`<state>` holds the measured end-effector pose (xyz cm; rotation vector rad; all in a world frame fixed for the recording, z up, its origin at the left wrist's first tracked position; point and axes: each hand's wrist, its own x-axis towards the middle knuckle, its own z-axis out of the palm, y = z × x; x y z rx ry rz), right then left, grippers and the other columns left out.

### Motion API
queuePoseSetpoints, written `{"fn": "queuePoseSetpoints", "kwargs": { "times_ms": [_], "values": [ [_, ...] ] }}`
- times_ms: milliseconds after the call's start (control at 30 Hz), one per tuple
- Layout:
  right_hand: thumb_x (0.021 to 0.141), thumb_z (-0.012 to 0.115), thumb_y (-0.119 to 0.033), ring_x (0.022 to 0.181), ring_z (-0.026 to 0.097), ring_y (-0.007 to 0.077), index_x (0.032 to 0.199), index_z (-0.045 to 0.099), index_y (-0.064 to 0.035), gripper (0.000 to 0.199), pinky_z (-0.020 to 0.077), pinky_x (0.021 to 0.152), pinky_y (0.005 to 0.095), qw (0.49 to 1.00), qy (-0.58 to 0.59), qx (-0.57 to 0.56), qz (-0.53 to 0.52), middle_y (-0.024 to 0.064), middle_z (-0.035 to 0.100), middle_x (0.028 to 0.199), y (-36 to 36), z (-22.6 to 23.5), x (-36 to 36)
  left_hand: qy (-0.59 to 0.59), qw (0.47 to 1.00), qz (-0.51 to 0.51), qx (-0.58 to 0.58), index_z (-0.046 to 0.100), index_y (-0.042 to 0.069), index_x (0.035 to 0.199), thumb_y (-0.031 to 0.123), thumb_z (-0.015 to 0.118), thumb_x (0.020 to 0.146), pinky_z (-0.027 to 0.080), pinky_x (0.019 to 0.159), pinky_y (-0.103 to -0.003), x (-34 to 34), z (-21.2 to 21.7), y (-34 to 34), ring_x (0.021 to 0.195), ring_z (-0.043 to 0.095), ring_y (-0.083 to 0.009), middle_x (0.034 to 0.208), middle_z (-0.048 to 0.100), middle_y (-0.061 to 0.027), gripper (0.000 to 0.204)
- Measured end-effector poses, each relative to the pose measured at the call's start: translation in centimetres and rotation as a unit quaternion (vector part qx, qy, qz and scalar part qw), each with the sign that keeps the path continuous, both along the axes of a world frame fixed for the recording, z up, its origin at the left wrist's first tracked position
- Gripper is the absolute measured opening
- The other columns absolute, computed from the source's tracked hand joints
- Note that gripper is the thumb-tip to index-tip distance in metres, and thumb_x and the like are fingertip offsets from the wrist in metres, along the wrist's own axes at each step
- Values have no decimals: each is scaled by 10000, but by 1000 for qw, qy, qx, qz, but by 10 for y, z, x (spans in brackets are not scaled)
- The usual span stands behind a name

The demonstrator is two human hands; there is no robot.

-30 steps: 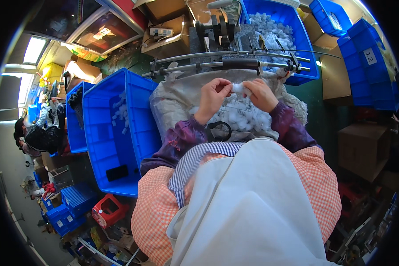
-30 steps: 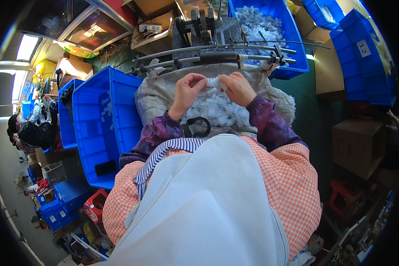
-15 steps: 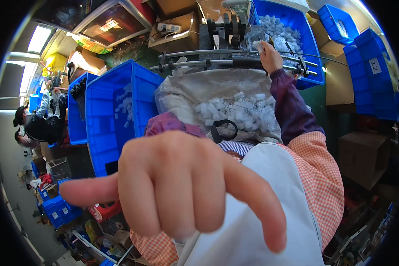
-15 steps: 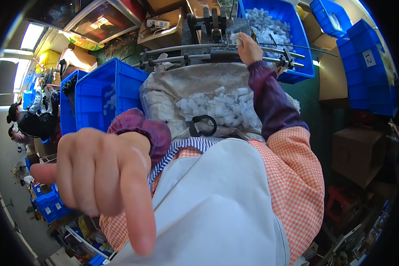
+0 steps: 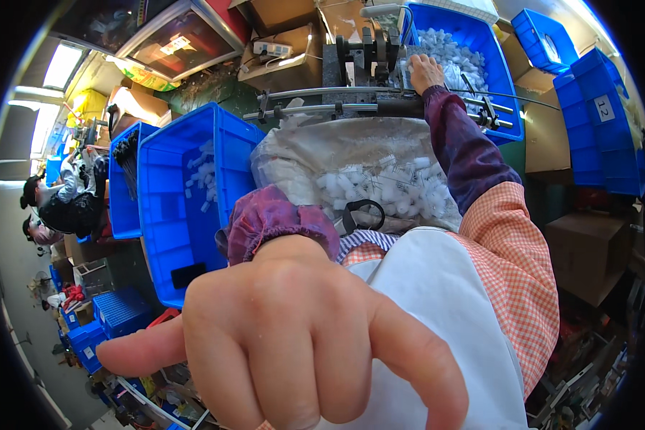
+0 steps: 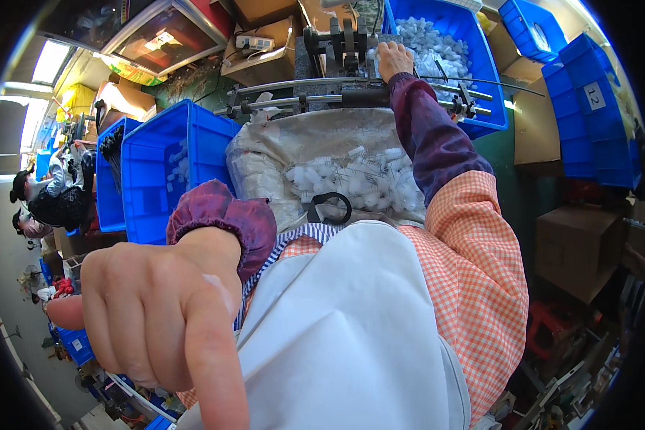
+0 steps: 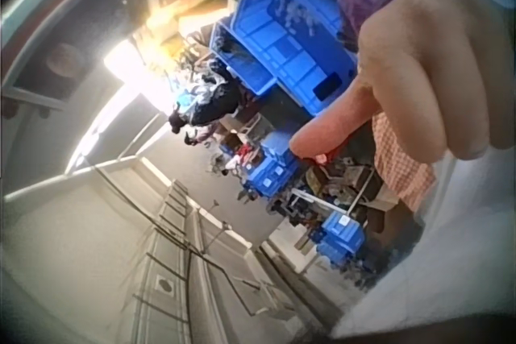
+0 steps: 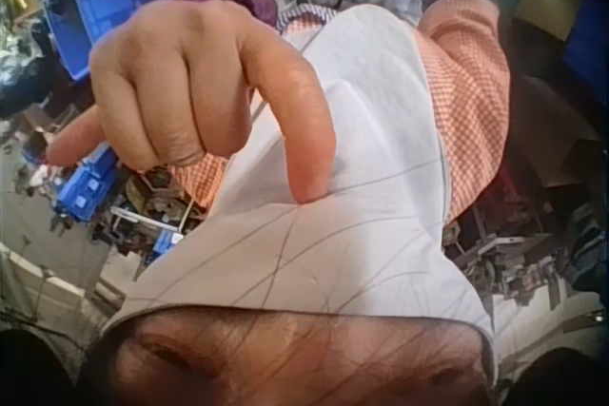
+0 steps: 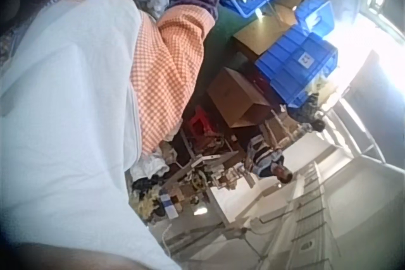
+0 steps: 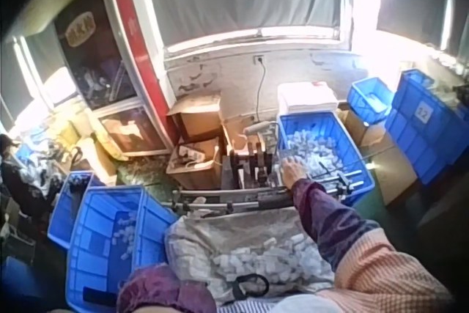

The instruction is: The person sorts small white cylindrical components from a large sack into a blue plastic bin. They pick up handfuls of the items, briefly inspect or separate them, and place them into the bin. The process is repetitive and involves handling the components one by one or in small groups.

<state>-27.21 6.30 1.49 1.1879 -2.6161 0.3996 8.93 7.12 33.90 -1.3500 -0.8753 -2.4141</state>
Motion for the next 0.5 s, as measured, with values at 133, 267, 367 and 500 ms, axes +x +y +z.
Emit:
{"fn": "queuePoseSetpoints", "kwargs": {
  "times_ms": [133, 267, 367, 500],
  "values": [
    [808, 543, -218, 1015, 493, 265, 965, 556, -149, 172, 378, 832, 409, 1000, -1, -6, 5, 49, 557, 997, -4, 2, 2, -86, 996, -10, 22, 380, 135, 425, 449, 298, 943, 523, 624, -533, 13, 5, 2, 344, 382, -83, 415, 374, 34, 611],
    [806, 549, -230, 1025, 481, 260, 944, 560, -155, 157, 367, 846, 407, 999, -9, -33, 16, 39, 557, 995, -1, -5, -4, -72, 997, -27, 22, 390, 126, 427, 431, 290, 948, 526, 631, -525, 2, 0, -3, 358, 397, -88, 428, 398, 26, 613],
    [804, 552, -236, 1031, 474, 257, 937, 561, -157, 154, 358, 856, 407, 999, -18, -46, 21, 29, 558, 998, -4, -7, -4, -37, 999, -30, 10, 395, 118, 426, 415, 283, 953, 529, 635, -517, -3, -1, -3, 365, 405, -89, 434, 410, 19, 615],
    [804, 553, -241, 1033, 473, 254, 936, 560, -159, 155, 350, 863, 412, 999, -11, -41, 16, 23, 561, 1003, -4, -7, -9, -12, 999, -37, 2, 401, 107, 426, 394, 274, 960, 533, 641, -506, -5, 1, -1, 376, 415, -91, 444, 426, 11, 619]
  ]
}}
